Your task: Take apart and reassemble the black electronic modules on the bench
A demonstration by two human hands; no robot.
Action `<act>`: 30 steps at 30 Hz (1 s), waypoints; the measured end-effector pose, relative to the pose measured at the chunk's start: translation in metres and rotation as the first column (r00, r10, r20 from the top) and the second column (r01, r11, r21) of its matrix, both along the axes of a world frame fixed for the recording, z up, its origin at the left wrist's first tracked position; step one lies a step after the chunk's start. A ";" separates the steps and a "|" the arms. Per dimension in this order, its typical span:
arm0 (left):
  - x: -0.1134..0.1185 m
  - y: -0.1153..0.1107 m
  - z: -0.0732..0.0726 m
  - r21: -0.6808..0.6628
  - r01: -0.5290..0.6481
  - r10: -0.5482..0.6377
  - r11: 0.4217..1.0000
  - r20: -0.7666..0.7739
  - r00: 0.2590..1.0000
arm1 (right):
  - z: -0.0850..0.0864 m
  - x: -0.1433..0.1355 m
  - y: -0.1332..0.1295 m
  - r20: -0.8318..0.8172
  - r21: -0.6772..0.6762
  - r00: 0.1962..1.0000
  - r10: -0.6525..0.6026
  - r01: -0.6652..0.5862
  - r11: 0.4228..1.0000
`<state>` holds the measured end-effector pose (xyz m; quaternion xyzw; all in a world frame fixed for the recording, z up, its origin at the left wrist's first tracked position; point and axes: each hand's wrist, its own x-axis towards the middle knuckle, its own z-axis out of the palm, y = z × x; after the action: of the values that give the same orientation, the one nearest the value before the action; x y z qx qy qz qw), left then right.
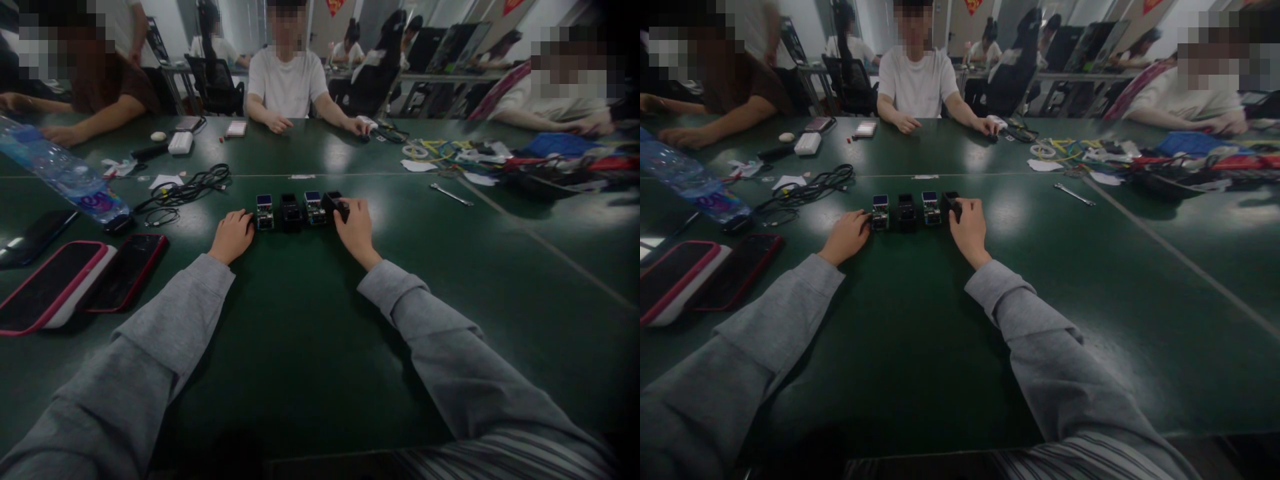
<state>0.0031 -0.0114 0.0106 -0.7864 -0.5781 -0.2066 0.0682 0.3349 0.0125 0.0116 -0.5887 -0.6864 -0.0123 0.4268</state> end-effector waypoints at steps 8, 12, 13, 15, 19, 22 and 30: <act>0.000 0.000 -0.002 0.009 -0.003 0.003 1.000 0.017 1.000 | -0.013 0.020 0.021 -0.337 -0.103 0.933 -0.126 0.097 0.990; 0.001 0.000 -0.001 0.013 0.000 -0.001 1.000 0.022 1.000 | -0.015 0.019 0.022 -0.286 0.002 0.953 -0.103 0.108 0.994; 0.001 -0.001 -0.001 0.017 0.003 -0.003 1.000 0.021 1.000 | -0.014 0.017 0.021 -0.245 0.035 0.964 -0.099 0.111 0.993; 0.001 -0.001 -0.001 0.022 0.004 -0.005 1.000 0.020 1.000 | -0.011 0.013 0.017 -0.156 0.079 0.984 -0.084 0.097 0.992; 0.001 -0.001 0.000 0.003 0.000 0.000 1.000 0.017 1.000 | -0.006 0.009 0.012 -0.161 0.073 0.987 -0.024 0.036 0.997; 0.001 -0.001 0.000 -0.003 0.001 -0.001 1.000 0.021 1.000 | -0.007 0.012 0.014 -0.339 0.017 0.941 -0.003 0.009 1.000; 0.001 0.000 -0.001 -0.008 0.001 0.000 1.000 0.043 0.999 | -0.018 0.024 0.026 -0.243 -0.010 0.968 -0.069 0.069 0.998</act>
<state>0.0039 -0.0118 0.0099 -0.7823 -0.5800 -0.2209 0.0525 0.3586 0.0382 -0.0063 -0.6096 -0.6080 0.0452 0.5066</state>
